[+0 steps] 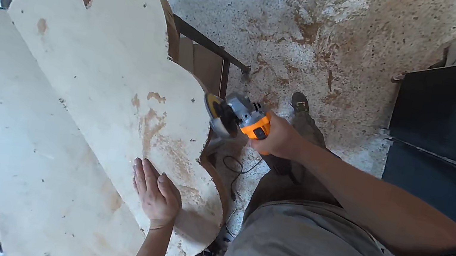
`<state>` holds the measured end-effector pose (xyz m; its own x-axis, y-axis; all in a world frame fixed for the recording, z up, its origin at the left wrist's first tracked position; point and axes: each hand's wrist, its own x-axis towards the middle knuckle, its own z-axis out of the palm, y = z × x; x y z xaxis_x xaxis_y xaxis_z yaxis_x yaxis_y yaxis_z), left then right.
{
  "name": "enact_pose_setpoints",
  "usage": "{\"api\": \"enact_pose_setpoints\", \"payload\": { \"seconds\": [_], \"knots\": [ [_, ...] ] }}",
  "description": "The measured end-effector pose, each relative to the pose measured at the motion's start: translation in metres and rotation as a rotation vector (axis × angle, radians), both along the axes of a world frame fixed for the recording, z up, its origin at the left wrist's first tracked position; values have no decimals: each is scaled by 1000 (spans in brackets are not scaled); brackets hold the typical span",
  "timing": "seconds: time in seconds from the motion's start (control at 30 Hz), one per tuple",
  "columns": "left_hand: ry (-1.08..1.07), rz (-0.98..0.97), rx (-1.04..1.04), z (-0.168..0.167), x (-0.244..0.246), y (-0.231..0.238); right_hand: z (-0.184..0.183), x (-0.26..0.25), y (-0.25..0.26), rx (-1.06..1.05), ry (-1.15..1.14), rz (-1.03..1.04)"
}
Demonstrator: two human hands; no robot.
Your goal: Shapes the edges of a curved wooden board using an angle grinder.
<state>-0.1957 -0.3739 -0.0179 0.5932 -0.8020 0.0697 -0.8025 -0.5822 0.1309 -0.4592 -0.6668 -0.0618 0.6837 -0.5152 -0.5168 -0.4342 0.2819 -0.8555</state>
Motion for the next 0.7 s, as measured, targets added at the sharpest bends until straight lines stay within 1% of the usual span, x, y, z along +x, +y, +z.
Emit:
{"api": "enact_pose_setpoints", "payload": {
  "seconds": [0.07,0.13,0.3,0.37,0.43,0.53,0.7],
  "knots": [
    [-5,0,2,2,0,2,2,12,-19,-6,-19,20],
    [-5,-3,5,1,1,2,-1,14,-24,-18,-15,37],
    [-10,-5,9,1,3,2,0,-12,-6,66,69,121],
    [-7,-5,13,0,2,3,3,-4,-18,56,43,103],
    [-8,-7,15,1,2,4,3,15,-40,32,13,95],
    [-5,-8,6,1,1,3,0,30,-59,-1,15,131],
    [-4,7,6,3,0,2,2,-2,-30,78,30,136]
  ]
}}
